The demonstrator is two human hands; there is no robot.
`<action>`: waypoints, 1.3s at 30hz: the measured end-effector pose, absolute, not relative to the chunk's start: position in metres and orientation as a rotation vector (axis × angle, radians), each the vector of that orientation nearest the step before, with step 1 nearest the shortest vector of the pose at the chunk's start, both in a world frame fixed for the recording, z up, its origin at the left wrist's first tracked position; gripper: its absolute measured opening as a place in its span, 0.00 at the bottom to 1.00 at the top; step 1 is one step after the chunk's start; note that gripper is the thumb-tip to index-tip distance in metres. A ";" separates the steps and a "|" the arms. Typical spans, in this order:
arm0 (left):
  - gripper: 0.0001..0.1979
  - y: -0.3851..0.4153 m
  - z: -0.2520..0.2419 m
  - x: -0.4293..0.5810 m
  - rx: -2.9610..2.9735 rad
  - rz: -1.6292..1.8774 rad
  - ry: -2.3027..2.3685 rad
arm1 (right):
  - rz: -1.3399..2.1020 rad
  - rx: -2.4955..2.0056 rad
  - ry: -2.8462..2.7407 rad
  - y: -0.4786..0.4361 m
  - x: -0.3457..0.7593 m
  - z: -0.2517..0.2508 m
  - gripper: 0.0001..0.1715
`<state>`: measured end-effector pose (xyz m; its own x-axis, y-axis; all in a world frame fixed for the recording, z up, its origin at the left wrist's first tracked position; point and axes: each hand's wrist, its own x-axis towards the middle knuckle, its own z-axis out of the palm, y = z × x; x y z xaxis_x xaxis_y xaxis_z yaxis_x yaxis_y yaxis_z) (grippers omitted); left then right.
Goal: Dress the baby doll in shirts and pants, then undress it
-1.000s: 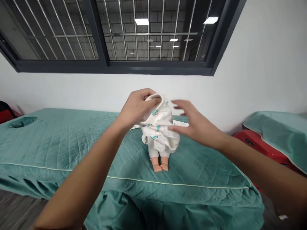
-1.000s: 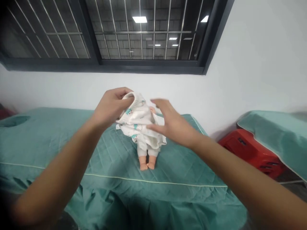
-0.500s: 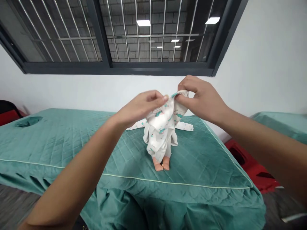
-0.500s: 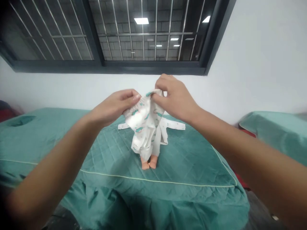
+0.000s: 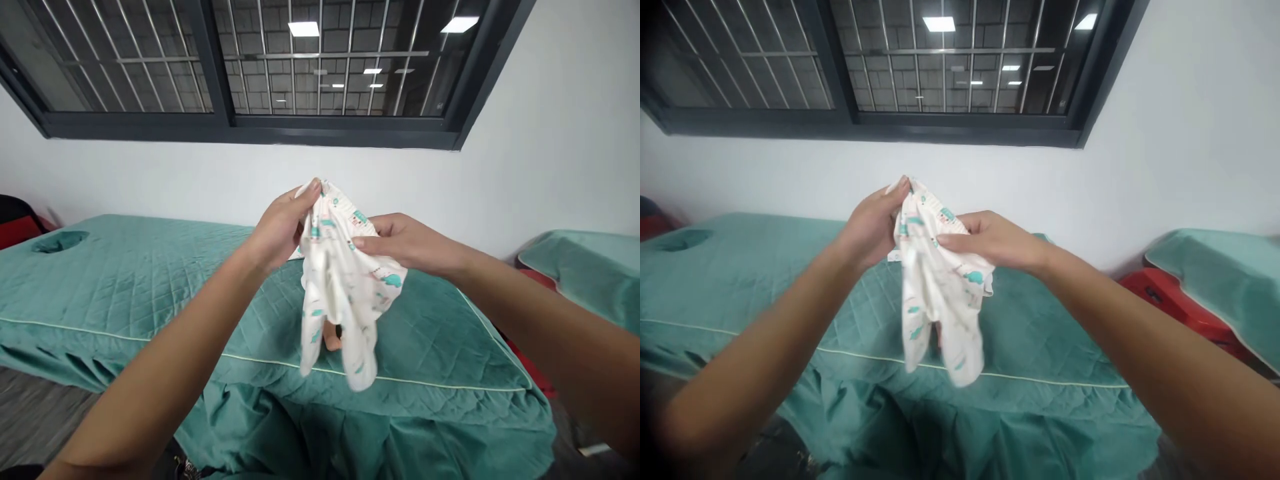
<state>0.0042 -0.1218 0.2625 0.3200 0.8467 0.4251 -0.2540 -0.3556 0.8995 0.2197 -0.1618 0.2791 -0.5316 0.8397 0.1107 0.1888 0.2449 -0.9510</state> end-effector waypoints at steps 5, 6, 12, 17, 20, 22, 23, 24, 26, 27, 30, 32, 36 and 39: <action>0.28 -0.130 0.239 0.011 1.439 0.983 0.658 | 1.099 -0.816 -1.499 -0.144 0.214 0.266 0.18; 0.28 -0.132 0.234 0.011 1.475 0.883 0.652 | 1.076 -0.803 -1.432 -0.140 0.213 0.263 0.19; 0.17 -0.130 0.205 0.004 1.586 0.645 0.591 | 1.237 -0.882 -1.381 -0.133 0.206 0.235 0.23; 0.22 -0.109 0.181 -0.002 1.141 0.992 0.563 | 1.390 -1.009 -1.848 -0.137 0.207 0.216 0.25; 0.22 -0.104 0.171 0.001 1.083 1.012 0.593 | 1.411 -1.092 -2.035 -0.137 0.203 0.207 0.24; 0.21 -0.108 0.167 0.004 1.083 0.982 0.588 | 1.363 -1.131 -1.897 -0.136 0.199 0.204 0.21; 0.22 -0.111 0.166 0.004 1.099 0.947 0.579 | 1.336 -1.127 -1.769 -0.135 0.196 0.202 0.19; 0.23 -0.115 0.165 0.003 1.133 0.890 0.568 | 1.314 -1.104 -1.623 -0.133 0.194 0.202 0.17; 0.24 -0.121 0.167 -0.002 1.230 0.716 0.544 | 1.307 -1.020 -1.366 -0.130 0.192 0.201 0.12; 0.24 -0.124 0.167 -0.006 1.276 0.623 0.535 | 1.324 -0.982 -1.277 -0.129 0.191 0.201 0.11; 0.21 -0.125 0.169 -0.013 1.296 0.572 0.522 | 1.425 -0.967 -1.216 -0.130 0.192 0.200 0.12; 0.19 -0.122 0.168 -0.013 1.213 0.731 0.514 | 1.493 -0.999 -1.345 -0.134 0.193 0.199 0.16; 0.15 -0.117 0.162 -0.007 1.063 0.914 0.476 | 1.561 -1.006 -1.767 -0.142 0.193 0.194 0.23; 0.16 -0.117 0.157 -0.005 1.011 0.911 0.487 | 1.457 -1.102 -1.799 -0.143 0.189 0.188 0.21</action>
<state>-0.0054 -0.1172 0.1572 0.5532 0.8315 0.0516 -0.4196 0.2246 0.8795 0.1893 -0.1432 0.1883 -0.4985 0.8644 -0.0657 0.2438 0.0671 -0.9675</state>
